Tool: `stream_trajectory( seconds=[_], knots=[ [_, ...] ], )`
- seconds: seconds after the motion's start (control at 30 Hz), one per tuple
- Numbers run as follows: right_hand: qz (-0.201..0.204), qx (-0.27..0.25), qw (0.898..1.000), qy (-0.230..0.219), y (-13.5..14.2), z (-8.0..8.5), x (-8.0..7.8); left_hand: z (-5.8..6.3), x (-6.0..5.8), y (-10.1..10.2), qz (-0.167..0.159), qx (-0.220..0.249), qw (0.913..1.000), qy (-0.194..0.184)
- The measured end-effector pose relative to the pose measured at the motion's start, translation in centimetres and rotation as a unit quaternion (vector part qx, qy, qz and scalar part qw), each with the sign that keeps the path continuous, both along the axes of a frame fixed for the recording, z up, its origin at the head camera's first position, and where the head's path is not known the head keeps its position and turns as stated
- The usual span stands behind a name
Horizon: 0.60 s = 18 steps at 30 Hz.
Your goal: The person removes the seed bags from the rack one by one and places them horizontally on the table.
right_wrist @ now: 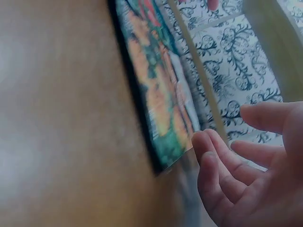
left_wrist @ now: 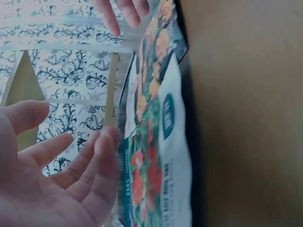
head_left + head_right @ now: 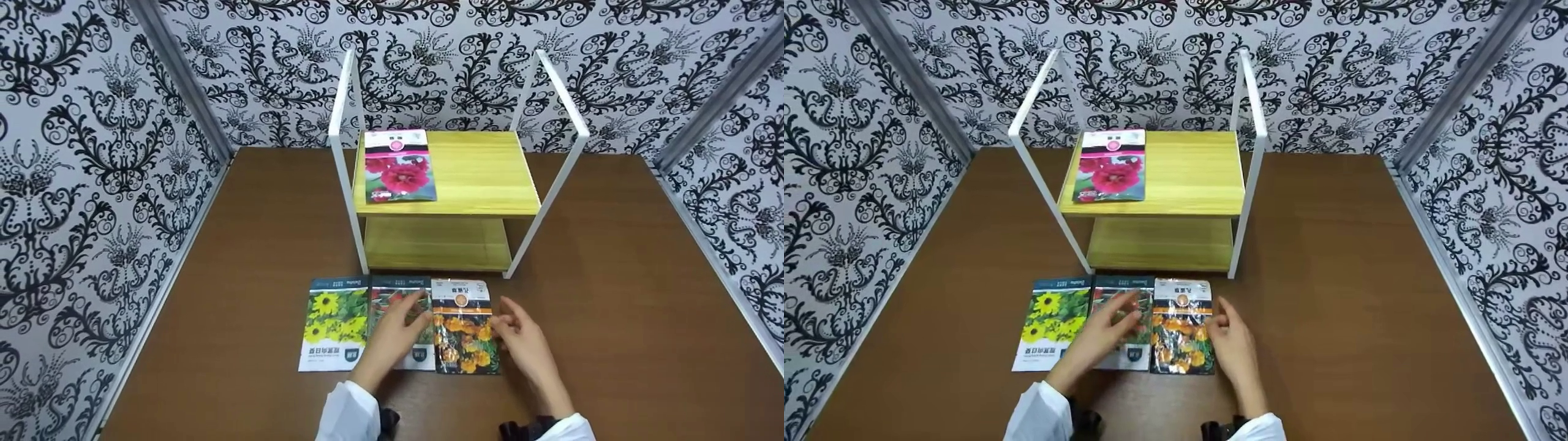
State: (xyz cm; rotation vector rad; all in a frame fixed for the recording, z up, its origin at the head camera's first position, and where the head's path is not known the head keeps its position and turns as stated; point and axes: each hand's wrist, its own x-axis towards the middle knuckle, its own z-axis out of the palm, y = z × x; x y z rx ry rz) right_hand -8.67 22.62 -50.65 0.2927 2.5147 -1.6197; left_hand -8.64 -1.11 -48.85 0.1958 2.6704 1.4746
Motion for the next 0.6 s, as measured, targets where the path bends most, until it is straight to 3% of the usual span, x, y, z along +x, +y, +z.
stream_trajectory(
  seconds=[0.23, 0.4, 0.6],
  knots=[
    [0.011, -0.036, 0.997, 0.062, -0.6, 2.1, -0.5, 1.3, -0.1, -0.6, 0.046, 0.006, 0.9988, 0.015],
    [0.017, -0.035, 0.994, 0.104, -1.2, 3.7, -0.8, 2.7, -0.3, -1.2, 0.077, 0.025, 0.995, 0.059],
    [0.017, -0.038, 0.986, 0.159, -2.0, 6.4, -0.9, 4.6, -0.7, -2.0, 0.092, 0.052, 0.9908, 0.084]
  ],
)
